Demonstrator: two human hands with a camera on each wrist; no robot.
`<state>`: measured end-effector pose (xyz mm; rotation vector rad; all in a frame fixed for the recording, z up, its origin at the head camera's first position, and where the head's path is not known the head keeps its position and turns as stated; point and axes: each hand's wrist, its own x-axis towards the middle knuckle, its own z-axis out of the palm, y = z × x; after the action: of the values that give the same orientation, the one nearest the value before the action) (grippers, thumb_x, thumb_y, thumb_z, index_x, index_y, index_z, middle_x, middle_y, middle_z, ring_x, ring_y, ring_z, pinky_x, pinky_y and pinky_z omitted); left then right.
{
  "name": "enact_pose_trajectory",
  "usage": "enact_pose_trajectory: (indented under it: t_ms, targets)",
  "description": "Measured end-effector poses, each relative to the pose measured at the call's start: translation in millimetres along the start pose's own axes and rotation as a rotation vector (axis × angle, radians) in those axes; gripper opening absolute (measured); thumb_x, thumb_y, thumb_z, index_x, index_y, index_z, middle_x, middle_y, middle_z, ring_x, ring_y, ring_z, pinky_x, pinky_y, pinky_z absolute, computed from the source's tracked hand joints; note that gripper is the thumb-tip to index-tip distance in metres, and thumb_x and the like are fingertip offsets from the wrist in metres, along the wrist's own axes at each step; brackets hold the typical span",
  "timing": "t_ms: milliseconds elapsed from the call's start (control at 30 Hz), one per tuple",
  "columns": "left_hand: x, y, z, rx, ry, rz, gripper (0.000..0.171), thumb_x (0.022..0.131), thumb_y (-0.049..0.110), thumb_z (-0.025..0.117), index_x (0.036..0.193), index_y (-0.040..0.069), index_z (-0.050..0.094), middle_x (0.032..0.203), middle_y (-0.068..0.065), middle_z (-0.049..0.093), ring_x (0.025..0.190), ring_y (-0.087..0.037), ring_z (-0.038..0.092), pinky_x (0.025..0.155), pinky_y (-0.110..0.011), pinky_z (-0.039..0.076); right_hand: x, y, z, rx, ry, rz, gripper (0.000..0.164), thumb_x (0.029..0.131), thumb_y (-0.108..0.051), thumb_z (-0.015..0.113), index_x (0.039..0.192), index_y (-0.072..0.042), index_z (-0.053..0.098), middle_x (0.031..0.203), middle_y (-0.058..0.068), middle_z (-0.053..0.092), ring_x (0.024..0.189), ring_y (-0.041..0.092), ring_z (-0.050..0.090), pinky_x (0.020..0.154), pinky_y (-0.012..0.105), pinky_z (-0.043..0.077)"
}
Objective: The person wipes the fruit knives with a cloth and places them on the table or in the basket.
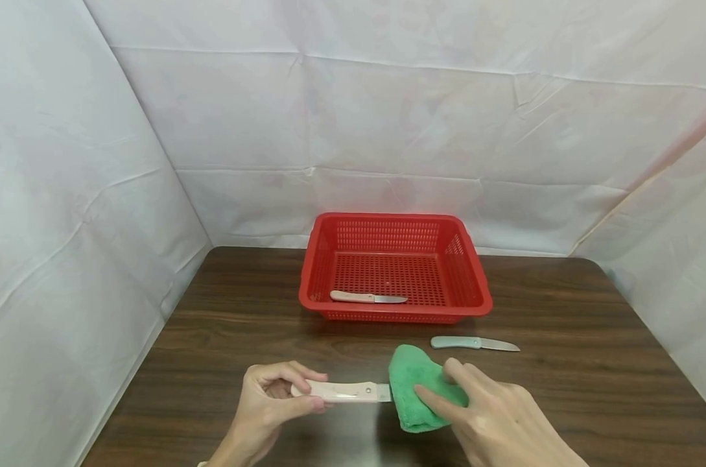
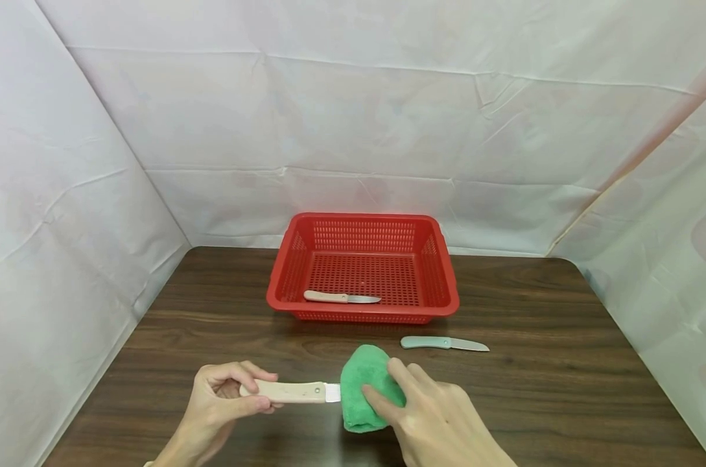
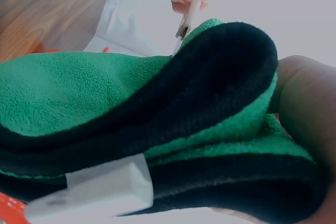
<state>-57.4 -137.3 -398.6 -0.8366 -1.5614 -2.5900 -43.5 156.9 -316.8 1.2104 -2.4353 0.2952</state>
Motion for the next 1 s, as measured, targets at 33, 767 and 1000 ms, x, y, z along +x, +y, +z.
enact_pose_trajectory:
  t_ms: [33, 767, 1000]
  targets:
    - [-0.6, 0.7, -0.9, 0.000, 0.002, 0.001, 0.026, 0.067, -0.027, 0.054, 0.078, -0.004, 0.059, 0.092, -0.028, 0.060, 0.072, -0.034, 0.062, 0.055, -0.048, 0.051, -1, 1, 0, -0.005, 0.004, 0.002, 0.053, 0.082, -0.019, 0.016, 0.106, -0.025, 0.062, 0.089, 0.001, 0.044, 0.063, 0.006, 0.034, 0.036, 0.006, 0.017]
    - [-7.5, 4.6, -9.4, 0.000, -0.001, -0.008, 0.028, 0.068, -0.028, 0.051, 0.082, -0.005, 0.059, 0.093, -0.028, 0.059, 0.067, -0.036, 0.062, 0.054, -0.047, 0.051, -13, 3, -3, -0.040, -0.054, 0.083, 0.041, 0.087, -0.024, 0.026, 0.106, -0.030, 0.062, 0.090, -0.001, 0.044, 0.061, 0.003, 0.033, 0.037, 0.004, 0.015]
    - [-7.0, 4.2, -9.2, 0.016, -0.008, 0.012, 0.028, 0.067, -0.028, 0.051, 0.082, -0.007, 0.059, 0.093, -0.025, 0.060, 0.067, -0.036, 0.062, 0.053, -0.047, 0.051, -10, 4, -5, -0.023, -0.005, 0.065, 0.050, 0.087, -0.027, 0.016, 0.107, -0.028, 0.062, 0.089, -0.001, 0.043, 0.061, 0.003, 0.034, 0.037, 0.003, 0.014]
